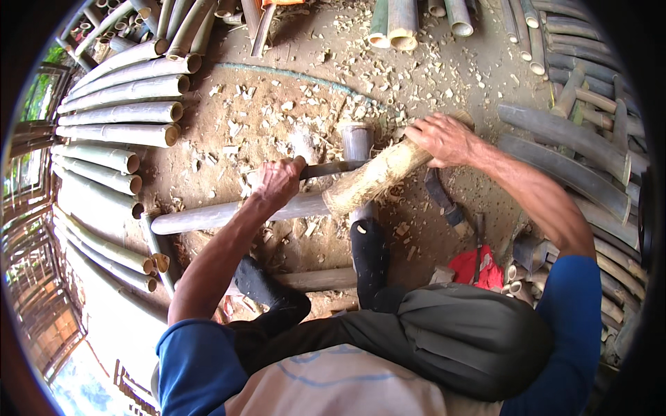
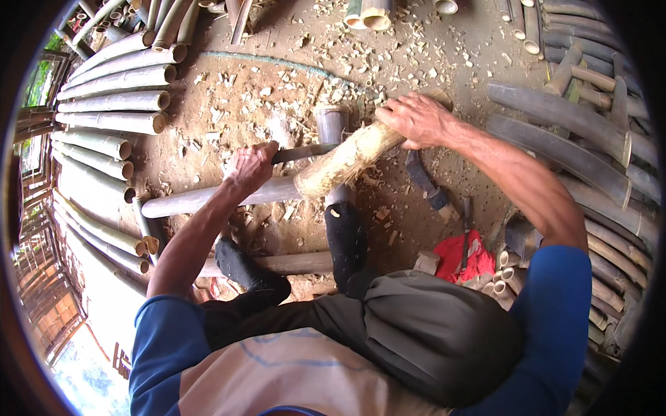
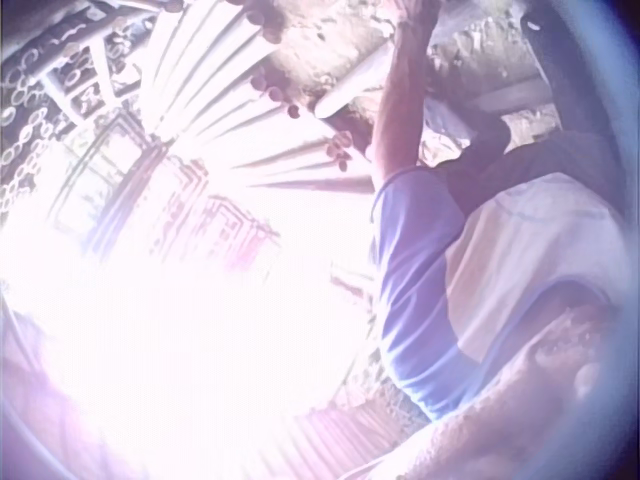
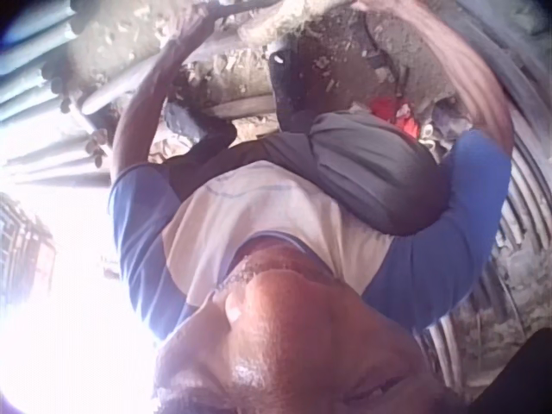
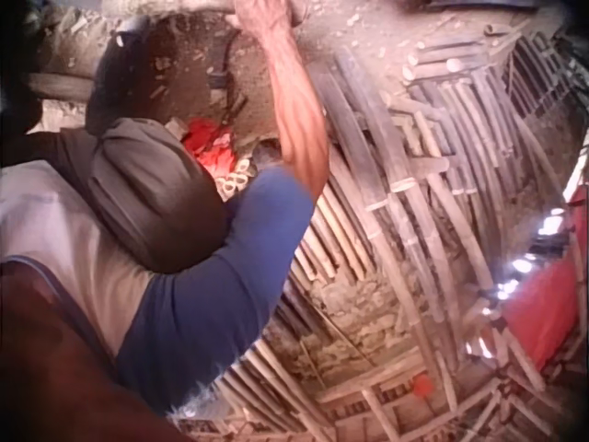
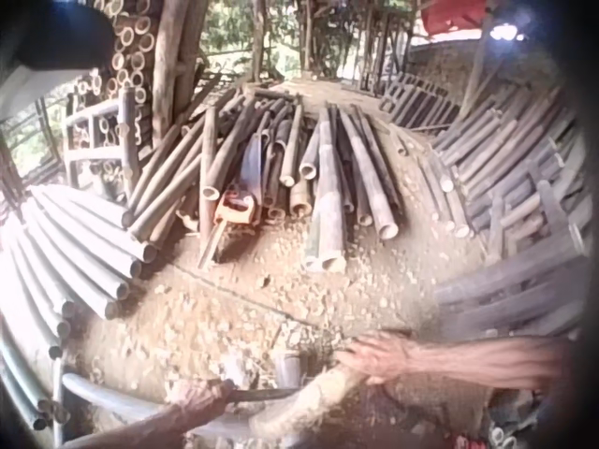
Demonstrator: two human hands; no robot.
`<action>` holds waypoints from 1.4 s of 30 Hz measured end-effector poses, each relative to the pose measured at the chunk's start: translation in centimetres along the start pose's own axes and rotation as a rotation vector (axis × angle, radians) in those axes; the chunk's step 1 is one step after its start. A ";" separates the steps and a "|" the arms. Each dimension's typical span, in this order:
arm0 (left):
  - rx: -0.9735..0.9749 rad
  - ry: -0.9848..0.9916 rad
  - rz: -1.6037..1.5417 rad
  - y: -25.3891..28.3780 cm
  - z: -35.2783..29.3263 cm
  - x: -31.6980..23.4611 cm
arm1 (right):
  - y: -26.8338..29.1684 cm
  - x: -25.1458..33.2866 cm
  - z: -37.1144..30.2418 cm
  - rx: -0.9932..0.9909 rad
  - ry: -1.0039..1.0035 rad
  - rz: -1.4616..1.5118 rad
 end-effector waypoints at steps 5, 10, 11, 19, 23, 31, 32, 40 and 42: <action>-0.005 0.030 -0.023 -0.2 -0.1 0.0 | 1.0 5.6 -1.0 -0.430 0.388 0.212; 0.028 0.057 -0.002 -0.6 -0.2 0.3 | 0.0 0.8 -1.0 -0.090 -0.018 0.002; 0.026 0.073 -0.027 -0.8 -1.3 0.4 | 0.7 3.2 -0.7 -0.029 -0.034 0.062; 0.048 0.101 -0.133 -0.6 -0.1 0.5 | -0.2 1.2 -0.6 0.214 -0.162 0.074; 0.104 0.251 -0.394 -1.6 -0.1 1.2 | 3.7 5.4 -0.4 -0.624 0.508 0.092; 0.034 0.098 -0.064 -0.7 -0.3 0.8 | 4.9 6.2 0.0 -0.433 0.404 0.226; 0.070 0.077 -0.112 -0.2 0.8 -0.3 | 2.1 4.0 -1.1 -0.357 0.353 0.227; 0.080 0.053 -0.004 -0.6 -0.1 0.5 | 4.0 4.9 0.4 -0.339 0.337 0.087; 0.076 0.025 0.028 -2.1 0.1 -0.1 | 1.8 1.6 -0.6 -0.415 0.364 0.157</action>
Point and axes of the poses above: each hand's wrist, its own z-axis towards the middle knuckle, its own y-axis out of the back of the hand, x = y × z, the point moved 4 cm from there along z, towards the middle knuckle, and after that the axes turned 4 degrees about -y, right-handed, at the moved point
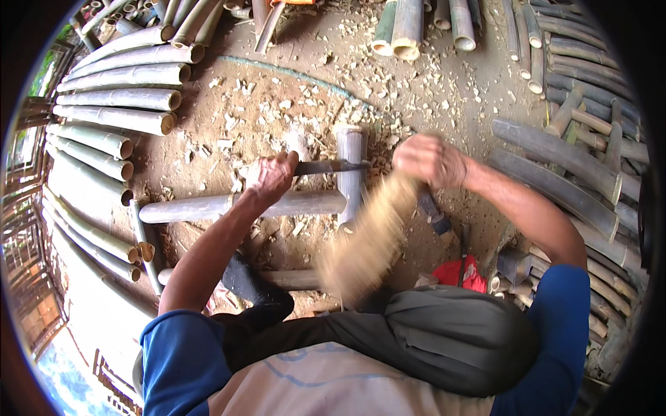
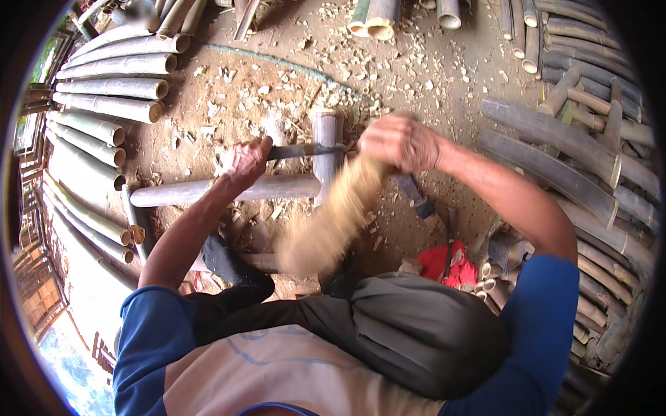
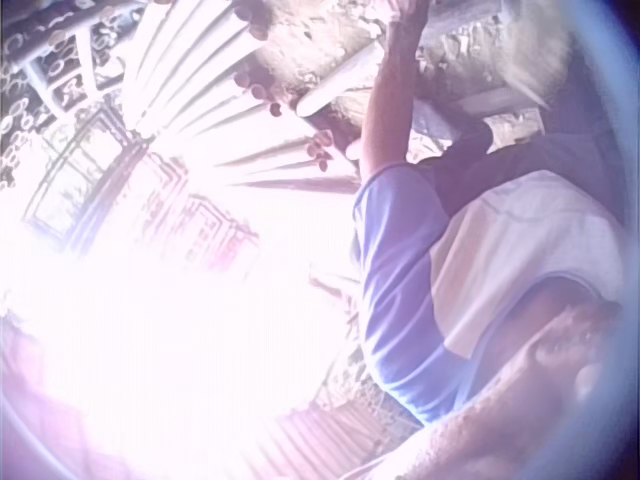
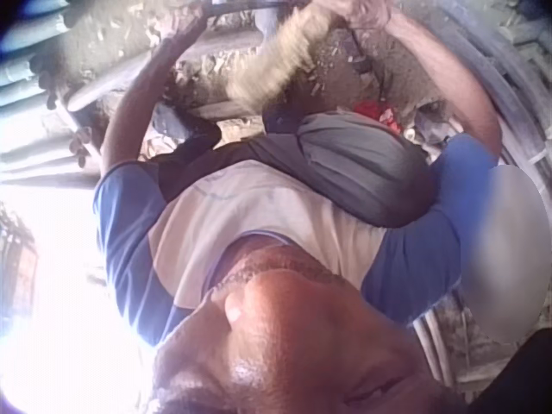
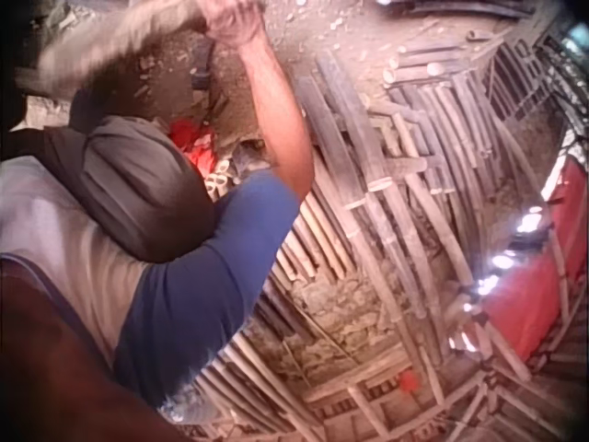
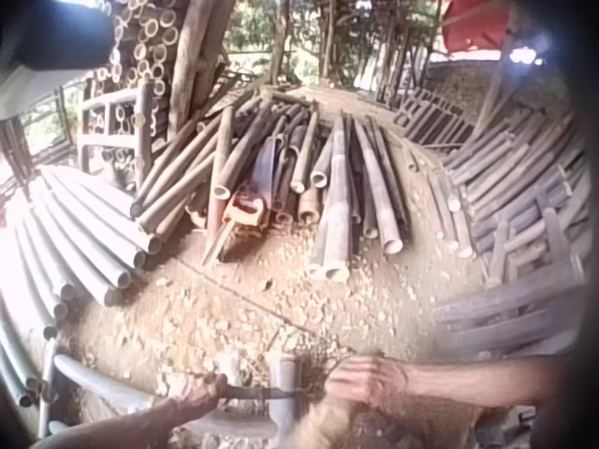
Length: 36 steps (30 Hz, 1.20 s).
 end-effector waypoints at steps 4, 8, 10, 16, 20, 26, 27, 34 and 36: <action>0.087 0.063 0.044 0.8 1.0 1.4 | -0.2 -1.0 1.0 0.465 -0.358 -0.190; -0.030 0.050 -0.017 0.5 0.3 0.6 | 2.3 2.7 2.8 0.052 0.066 0.052; -0.021 0.072 0.014 0.0 1.0 0.6 | -0.3 -3.0 -1.2 0.325 -0.248 -0.067; -0.064 0.021 0.112 0.6 0.0 1.3 | 0.7 2.5 2.6 0.143 -0.018 -0.010; 0.132 0.066 0.044 1.7 1.5 0.1 | -0.8 -3.2 -2.1 0.543 -0.345 -0.328; 0.120 0.028 0.086 3.1 0.5 -0.1 | 4.2 -1.0 -0.5 0.259 -0.383 -0.188; 0.135 0.019 0.075 3.7 0.4 -0.6 | 5.2 -0.6 -0.4 0.155 -0.374 -0.174; 0.422 0.042 -0.251 4.3 1.9 0.3 | 7.6 -0.1 -1.1 -0.308 -1.088 0.323; 0.639 0.094 -0.499 5.4 1.5 -0.3 | 7.3 0.4 -1.1 -0.441 -1.176 0.535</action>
Point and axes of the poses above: each hand's wrist, its own z-axis towards the middle knuckle, its own y-axis out of the back of the hand, x = y × z, the point moved 4 cm from there along z, towards the middle knuckle, and after that the axes turned 4 degrees about -y, right-handed, at the moved point
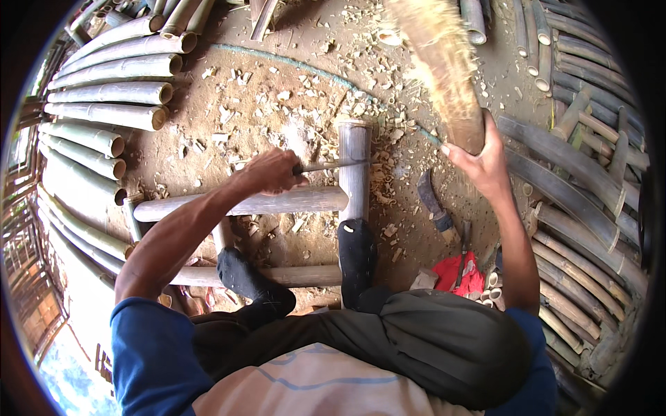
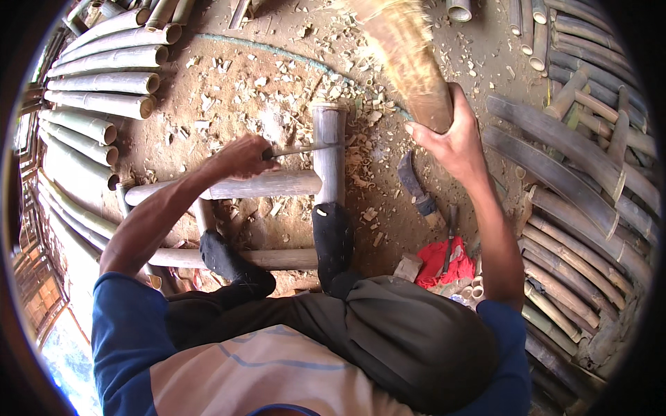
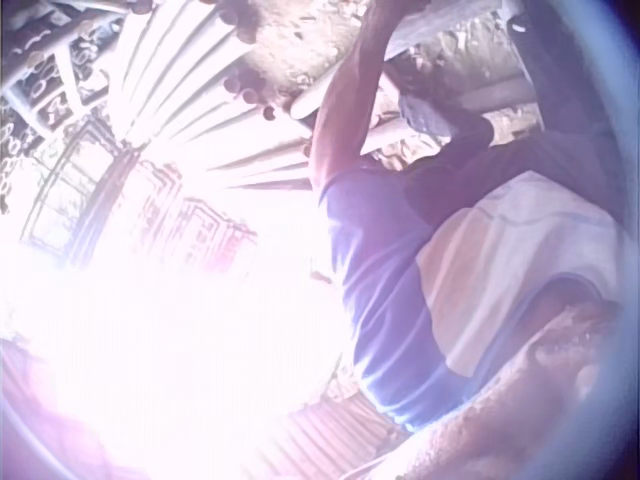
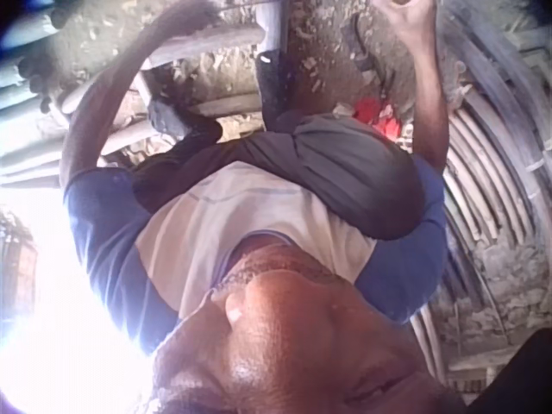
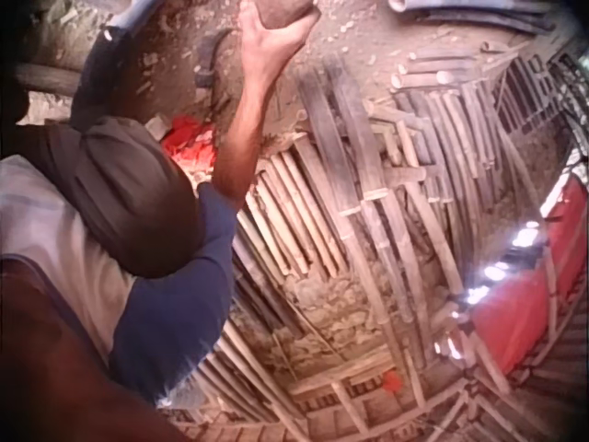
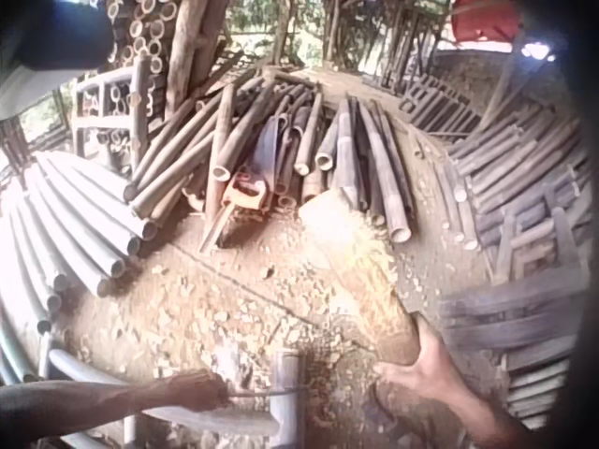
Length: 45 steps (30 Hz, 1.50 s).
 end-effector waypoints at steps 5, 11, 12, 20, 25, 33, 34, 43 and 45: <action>0.082 -0.464 -0.095 -2.5 -4.0 -4.1 | -0.3 -1.0 -1.7 0.034 -0.121 0.361; -0.468 -0.468 0.050 6.0 0.4 0.6 | -1.3 1.0 -3.1 0.158 -0.275 0.658; -0.530 -0.478 0.058 6.8 1.3 2.1 | -1.7 1.9 -3.2 0.212 -0.281 0.698; -0.448 -0.329 0.216 8.4 4.6 3.4 | -2.2 1.2 -4.2 0.224 -0.391 0.544; -0.406 -0.264 0.280 8.3 5.0 3.8 | -1.9 0.9 -4.1 0.211 -0.330 0.543; -0.449 -0.086 0.381 7.2 3.9 3.1 | 0.7 7.7 -1.8 0.088 0.050 0.413; -0.446 -0.072 0.376 7.4 3.7 3.0 | 0.5 8.2 -1.4 0.018 0.091 0.368; -0.304 -0.069 0.352 8.7 4.8 1.4 | -2.8 3.9 4.1 0.358 -0.632 0.083; -0.346 -0.054 0.342 8.7 4.1 2.7 | 1.5 8.5 5.7 0.206 -0.291 0.195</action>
Point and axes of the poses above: each hand's wrist, its own z-axis towards the middle knuckle, its own y-axis out of the back of the hand, x = y × z, the point moved 4 cm from there along z, towards the middle knuckle, and after that the axes turned 4 degrees about -y, right-handed, at the moved point
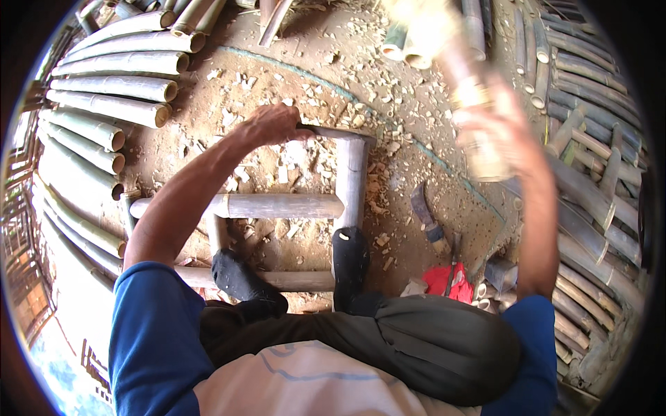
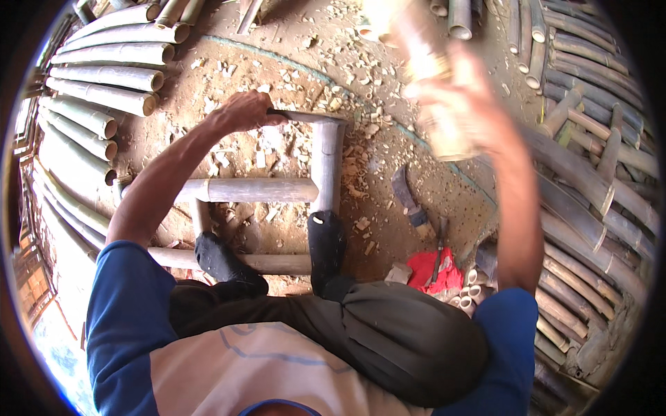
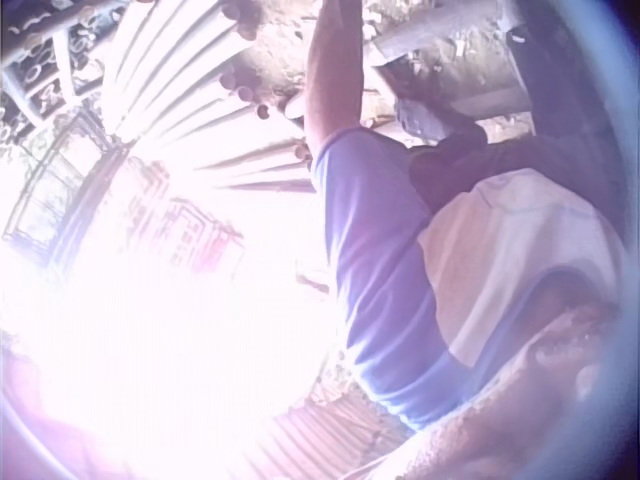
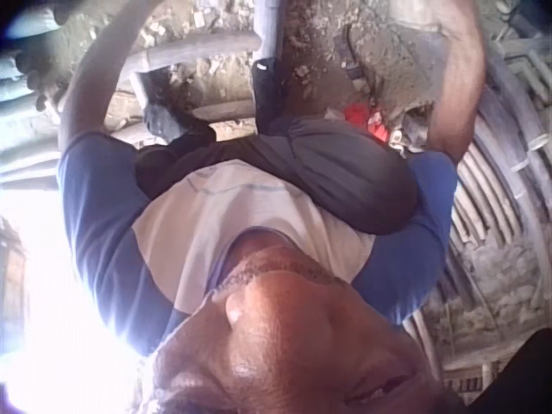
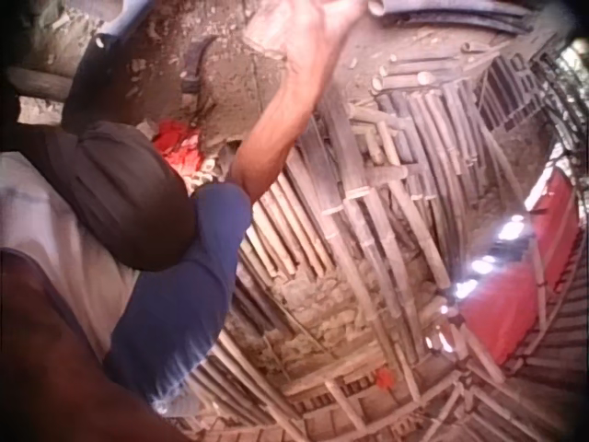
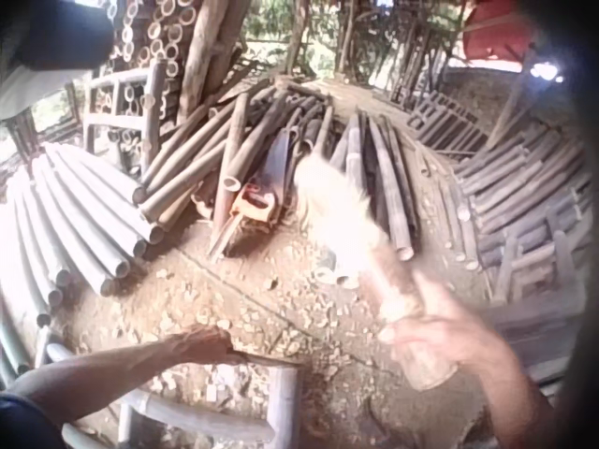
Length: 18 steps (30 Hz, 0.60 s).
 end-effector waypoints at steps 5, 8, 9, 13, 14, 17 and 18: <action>-0.036 -0.091 -0.033 -0.9 2.1 -0.6 | 1.4 5.7 -4.9 -0.691 0.718 -0.116; -0.002 -0.023 -0.024 -0.4 0.8 -0.4 | -6.4 -8.9 0.8 -0.321 0.459 -0.223; 0.015 -0.030 -0.013 0.1 1.8 -1.5 | -7.5 -12.6 0.9 -0.149 0.111 -0.495; 0.081 0.005 -0.172 -0.8 0.2 0.7 | -1.1 -1.8 2.5 -0.030 0.044 -0.275; 0.030 0.027 -0.141 -0.8 -0.1 0.6 | 0.9 2.0 0.9 -0.064 0.254 -0.208; 0.078 -0.009 -0.037 0.0 1.1 -0.8 | 4.1 8.1 -4.4 -0.413 0.616 -0.231; 0.058 -0.026 -0.040 0.0 1.5 -1.0 | 4.3 8.4 -5.8 -0.594 0.645 -0.240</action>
Point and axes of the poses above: each hand's wrist, its own z-axis towards the middle knuckle, its own y-axis out of the back of the hand, x = y × z, the point moved 4 cm from there along z, towards the middle knuckle, and after that the axes turned 4 degrees about -y, right-handed, at the moved point
